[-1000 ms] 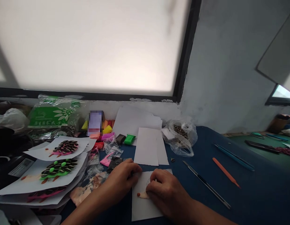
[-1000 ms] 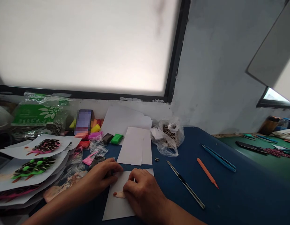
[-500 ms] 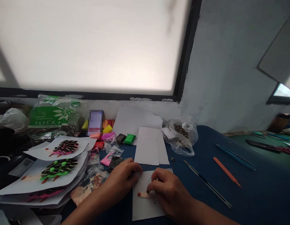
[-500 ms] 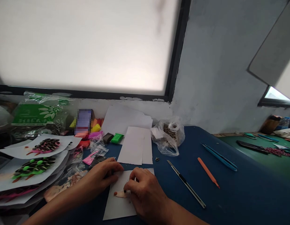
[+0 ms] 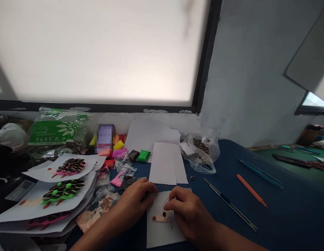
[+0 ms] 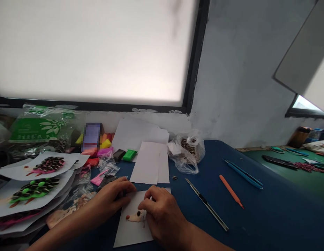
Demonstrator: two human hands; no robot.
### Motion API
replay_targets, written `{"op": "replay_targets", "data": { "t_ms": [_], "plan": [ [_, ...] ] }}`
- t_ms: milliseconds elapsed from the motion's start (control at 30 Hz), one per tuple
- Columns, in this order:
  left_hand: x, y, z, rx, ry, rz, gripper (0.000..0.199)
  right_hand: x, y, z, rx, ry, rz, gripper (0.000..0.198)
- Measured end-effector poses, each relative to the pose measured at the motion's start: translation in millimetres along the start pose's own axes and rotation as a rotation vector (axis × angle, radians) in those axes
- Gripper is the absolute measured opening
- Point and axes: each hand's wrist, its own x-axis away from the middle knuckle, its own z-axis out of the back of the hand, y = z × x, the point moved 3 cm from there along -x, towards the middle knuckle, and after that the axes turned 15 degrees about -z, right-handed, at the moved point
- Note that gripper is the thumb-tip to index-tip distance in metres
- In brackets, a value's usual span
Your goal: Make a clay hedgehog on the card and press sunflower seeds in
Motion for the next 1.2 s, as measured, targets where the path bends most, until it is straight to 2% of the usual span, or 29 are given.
{"op": "replay_targets", "data": {
  "t_ms": [233,400,533,600,700,900,1033,1200],
  "plan": [
    [-4.6,-5.3,-4.1,-0.058,0.104,-0.022,0.015,-12.0,1.5,9.7,-0.128,0.0,-0.151,0.023],
    [-4.4,-6.2,-4.3,-0.057,0.108,0.0,0.016,-22.3,0.9,16.5,-0.156,-0.004,-0.245,0.018],
    [-2.0,-5.0,2.3,0.008,0.259,-0.018,0.023,-27.5,6.3,11.9,-0.193,-0.019,-0.287,0.018],
    [-1.0,-3.3,6.7,0.024,0.33,-0.02,0.025,-29.3,9.3,10.8,-0.19,-0.016,-0.29,0.018],
    [-0.5,-0.9,9.8,0.026,0.369,-0.023,0.025,-30.4,12.5,11.6,-0.172,-0.008,-0.302,0.017],
    [0.6,-0.6,-3.6,-0.056,0.294,-0.078,0.023,-29.5,11.8,12.2,-0.136,-0.032,-0.315,0.016],
    [1.6,1.9,-7.9,-0.095,0.319,-0.12,0.024,-29.3,1.0,14.4,-0.154,-0.044,-0.29,0.014],
    [0.5,4.0,13.9,-0.013,0.34,-0.072,0.026,-20.4,-26.9,13.1,-0.212,-0.103,-0.185,0.017]
  ]
}}
